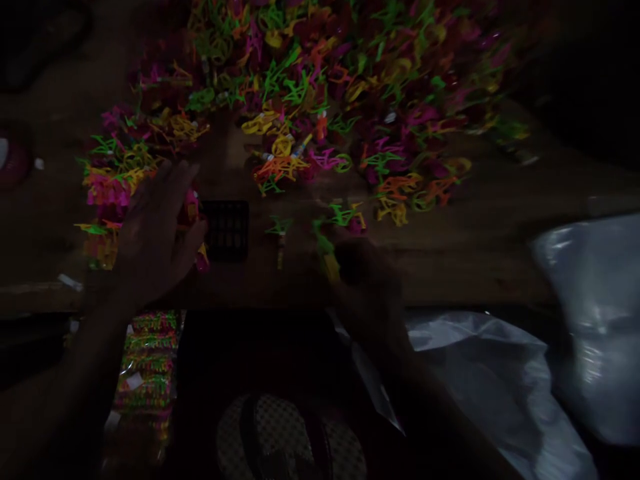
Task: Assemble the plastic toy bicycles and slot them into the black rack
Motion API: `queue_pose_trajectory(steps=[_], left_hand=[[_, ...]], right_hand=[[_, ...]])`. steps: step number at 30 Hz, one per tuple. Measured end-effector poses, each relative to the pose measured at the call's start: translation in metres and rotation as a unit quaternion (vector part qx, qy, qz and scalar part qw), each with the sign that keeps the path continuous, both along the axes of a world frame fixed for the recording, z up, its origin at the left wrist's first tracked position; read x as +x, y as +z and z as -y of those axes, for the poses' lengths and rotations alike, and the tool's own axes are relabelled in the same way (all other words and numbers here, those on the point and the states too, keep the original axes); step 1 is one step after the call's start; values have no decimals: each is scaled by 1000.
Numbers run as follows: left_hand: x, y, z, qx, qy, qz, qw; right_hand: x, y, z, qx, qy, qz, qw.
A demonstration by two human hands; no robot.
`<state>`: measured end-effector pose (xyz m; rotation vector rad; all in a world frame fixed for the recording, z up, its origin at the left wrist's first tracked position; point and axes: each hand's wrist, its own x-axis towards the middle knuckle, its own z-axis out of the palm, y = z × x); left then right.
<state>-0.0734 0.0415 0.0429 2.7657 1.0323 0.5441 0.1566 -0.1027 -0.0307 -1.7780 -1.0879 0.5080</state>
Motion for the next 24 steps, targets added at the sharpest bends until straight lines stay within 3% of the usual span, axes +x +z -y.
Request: queue_pose_trajectory(steps=[5,9,15,24], left_hand=[[4,18,8,-62,53,39,996],[5,12,-3,-14,67,-6,998],[8,-10,-15,43,82,-38,995],[6,-13,-13,51,67,-20,996]], right_hand=[[-47,9,-39,62,67,-106,990],[-71,1,-77,85,120,-114,983],[-78,-14,-115,113,147,-34,982],[-74,-24,-132,91,172,82,977]])
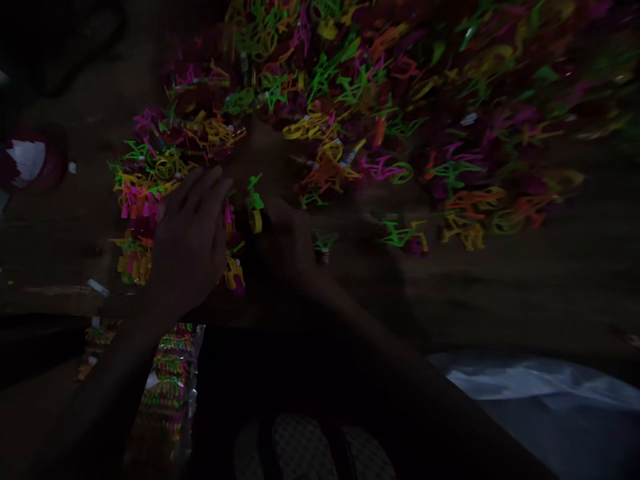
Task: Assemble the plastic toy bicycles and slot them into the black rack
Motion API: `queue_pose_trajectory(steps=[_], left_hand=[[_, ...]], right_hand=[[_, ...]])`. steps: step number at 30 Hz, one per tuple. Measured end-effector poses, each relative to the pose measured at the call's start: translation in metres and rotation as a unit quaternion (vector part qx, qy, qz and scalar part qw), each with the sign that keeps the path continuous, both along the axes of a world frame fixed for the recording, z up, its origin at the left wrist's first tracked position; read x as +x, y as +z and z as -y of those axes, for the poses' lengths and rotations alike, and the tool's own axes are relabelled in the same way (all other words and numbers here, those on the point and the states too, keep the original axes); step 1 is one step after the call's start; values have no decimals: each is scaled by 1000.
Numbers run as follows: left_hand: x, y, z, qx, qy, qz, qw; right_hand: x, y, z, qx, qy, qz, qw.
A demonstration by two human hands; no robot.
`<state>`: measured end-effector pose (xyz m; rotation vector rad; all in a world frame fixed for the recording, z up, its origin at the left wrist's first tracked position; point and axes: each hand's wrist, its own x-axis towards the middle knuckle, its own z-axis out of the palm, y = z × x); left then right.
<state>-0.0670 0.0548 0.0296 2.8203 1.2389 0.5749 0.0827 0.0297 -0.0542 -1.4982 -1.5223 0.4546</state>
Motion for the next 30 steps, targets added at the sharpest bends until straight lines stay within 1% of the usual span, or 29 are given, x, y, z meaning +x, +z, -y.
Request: queue_pose_trajectory(steps=[4,8,12,15,20,26,30], left_hand=[[-1,-1,-3,5,-4,16,1000],[-2,-1,-4,-3,-4,13,1000],[-2,-1,-3,-12,-5,8,1000],[0,1,-2,-7,-1,6,1000],[5,4,1,-21,24,8,999],[5,0,0,-26,34,11,999],[3,3,0,-43,35,25,998]], right_hand=[[0,-3,-2,23,12,36,999],[-4,-7,-6,13,4,56,998],[-9,-6,-7,13,1,59,998],[-11,-3,-4,-4,9,70,997],[-11,0,1,-42,24,98,994],[-12,-1,3,-35,33,107,993],[-15,1,2,-40,15,104,994]])
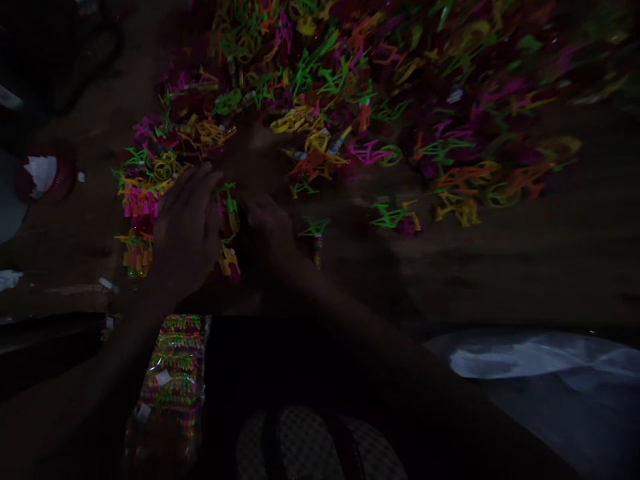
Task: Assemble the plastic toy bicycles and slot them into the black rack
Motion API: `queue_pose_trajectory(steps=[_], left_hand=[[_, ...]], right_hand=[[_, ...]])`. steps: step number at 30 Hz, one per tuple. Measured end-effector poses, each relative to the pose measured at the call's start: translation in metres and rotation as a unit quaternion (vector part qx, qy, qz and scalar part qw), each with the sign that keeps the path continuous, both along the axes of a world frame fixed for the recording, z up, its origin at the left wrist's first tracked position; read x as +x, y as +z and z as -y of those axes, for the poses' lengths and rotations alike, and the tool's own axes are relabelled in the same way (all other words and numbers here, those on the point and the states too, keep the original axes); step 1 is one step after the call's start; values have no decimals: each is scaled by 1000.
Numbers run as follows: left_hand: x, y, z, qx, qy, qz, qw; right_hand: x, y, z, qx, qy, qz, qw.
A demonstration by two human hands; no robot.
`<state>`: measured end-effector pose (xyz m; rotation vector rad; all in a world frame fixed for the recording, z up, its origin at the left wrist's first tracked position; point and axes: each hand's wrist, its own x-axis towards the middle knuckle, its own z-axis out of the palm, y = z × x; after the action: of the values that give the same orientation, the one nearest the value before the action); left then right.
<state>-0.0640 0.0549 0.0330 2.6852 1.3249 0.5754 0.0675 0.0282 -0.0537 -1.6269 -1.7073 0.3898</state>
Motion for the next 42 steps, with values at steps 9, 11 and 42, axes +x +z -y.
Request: queue_pose_trajectory(steps=[9,11,42], left_hand=[[0,29,10,-1,7,-16,1000],[0,23,11,17,-15,-43,999],[8,-8,-18,29,-52,-54,997]], right_hand=[[6,4,-3,-9,21,-4,1000],[6,4,-3,-18,17,-7,1000],[162,8,-6,69,-145,131,978]])
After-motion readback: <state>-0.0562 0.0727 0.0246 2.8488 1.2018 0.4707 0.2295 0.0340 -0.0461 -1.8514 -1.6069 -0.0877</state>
